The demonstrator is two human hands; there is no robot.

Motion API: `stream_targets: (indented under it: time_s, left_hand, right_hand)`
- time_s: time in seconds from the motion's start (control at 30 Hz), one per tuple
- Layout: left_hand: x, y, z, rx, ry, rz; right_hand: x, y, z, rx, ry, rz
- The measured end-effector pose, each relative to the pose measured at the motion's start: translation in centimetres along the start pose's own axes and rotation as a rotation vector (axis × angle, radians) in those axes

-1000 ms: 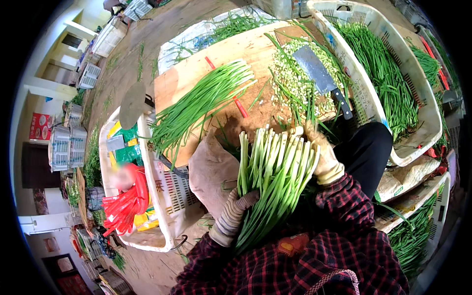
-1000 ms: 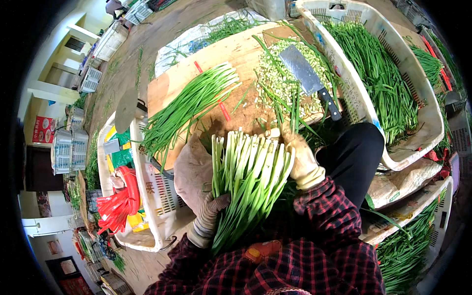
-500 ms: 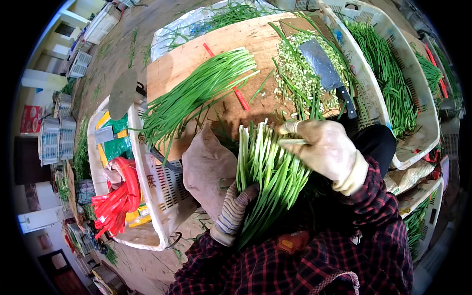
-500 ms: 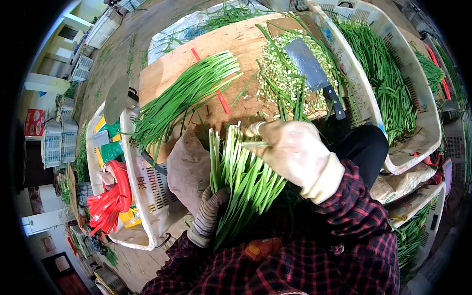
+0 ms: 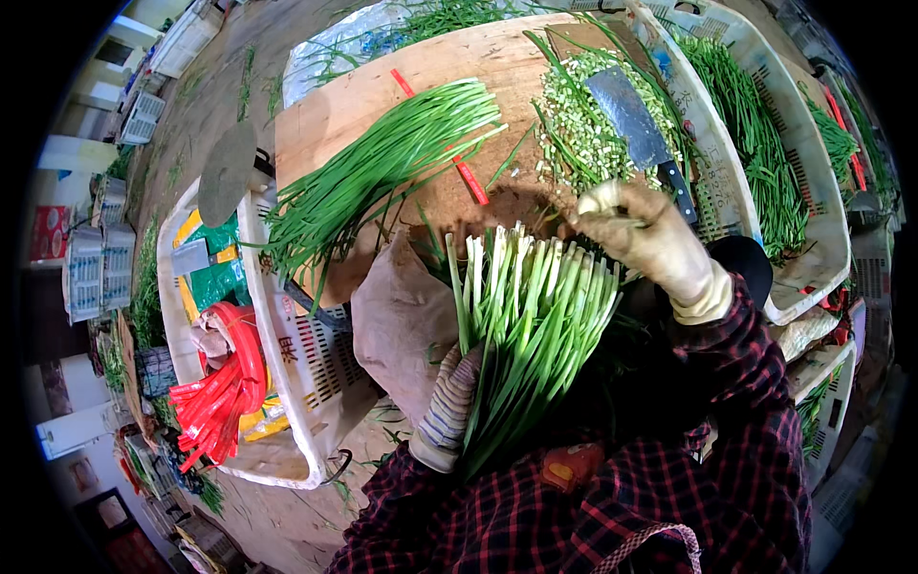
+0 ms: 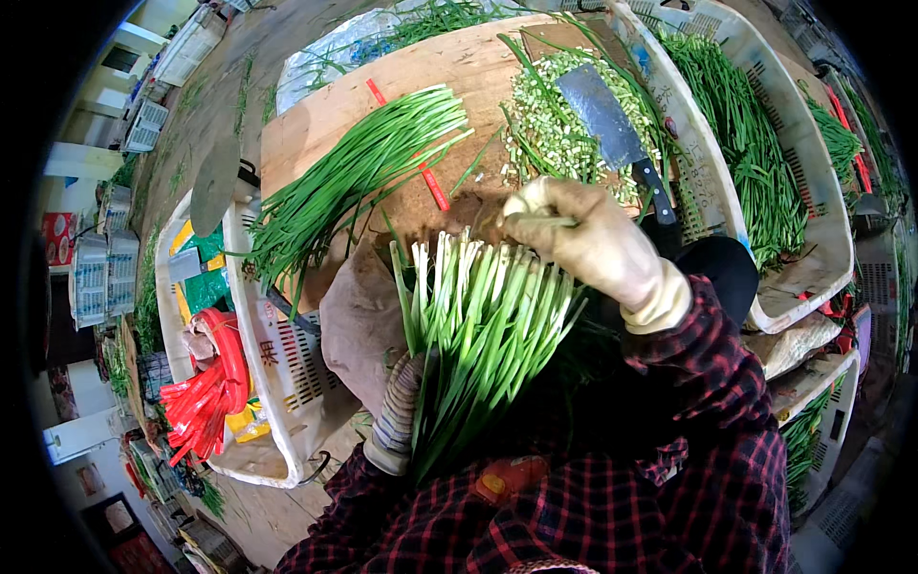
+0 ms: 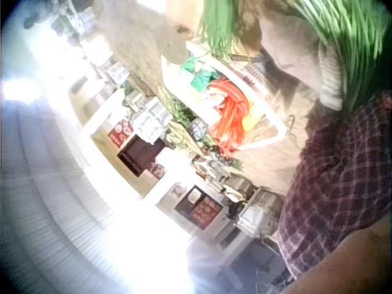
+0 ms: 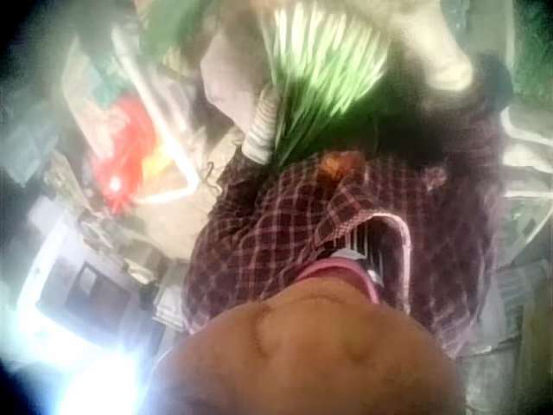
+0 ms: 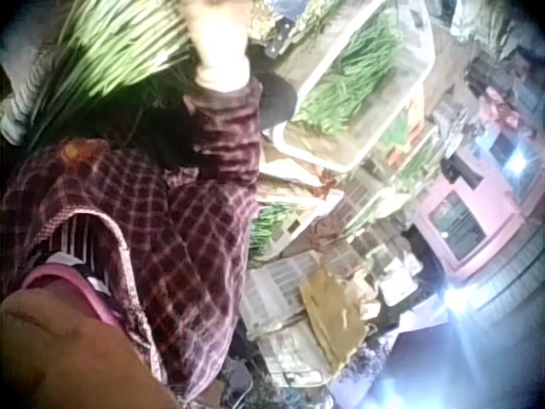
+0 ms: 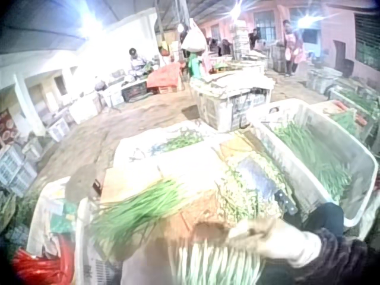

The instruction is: The person processes bundles of green onions by hand and using a knife, trimming the roots and peeling away outer layers before placing them into a bin.

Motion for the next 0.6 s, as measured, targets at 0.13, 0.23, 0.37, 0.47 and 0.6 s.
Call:
stream_targets:
  time_s: [0.13, 0.23, 0.37, 0.47, 0.6]
  left_hand:
    - [1.1, -1.4, -0.4, -0.285, -0.339, -0.129]
    - [2.2, -1.2, -0.9, -0.402, -0.462, -0.103]
    - [0.4, -1.0, 0.0, -0.281, -0.233, -0.133]
    - [-1.5, 0.1, -0.1, -0.056, -0.355, -0.096]
    - [-2.6, 1.0, 0.1, -0.103, -0.085, -0.112]
  right_hand:
    - [-1.6, 3.6, -0.7, 0.320, 0.468, -0.096]
    - [-2.9, 5.6, 1.0, 0.557, 1.023, -0.015]
    - [-3.4, 6.9, 0.2, 0.667, 1.085, 0.134]
    - [-3.7, 8.7, -0.3, 0.666, 0.902, 0.191]
    - [-3.9, 7.7, 2.5, 0.608, 1.014, 0.118]
Point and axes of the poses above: each hand's wrist, its own y-axis away from the middle knuckle, its own x-axis out of the back of the hand, z = x × y, the point moved 9 cm from there along -y, towards the middle knuckle, and after that the axes turned 11 degrees about z, right-handed, at the moved point
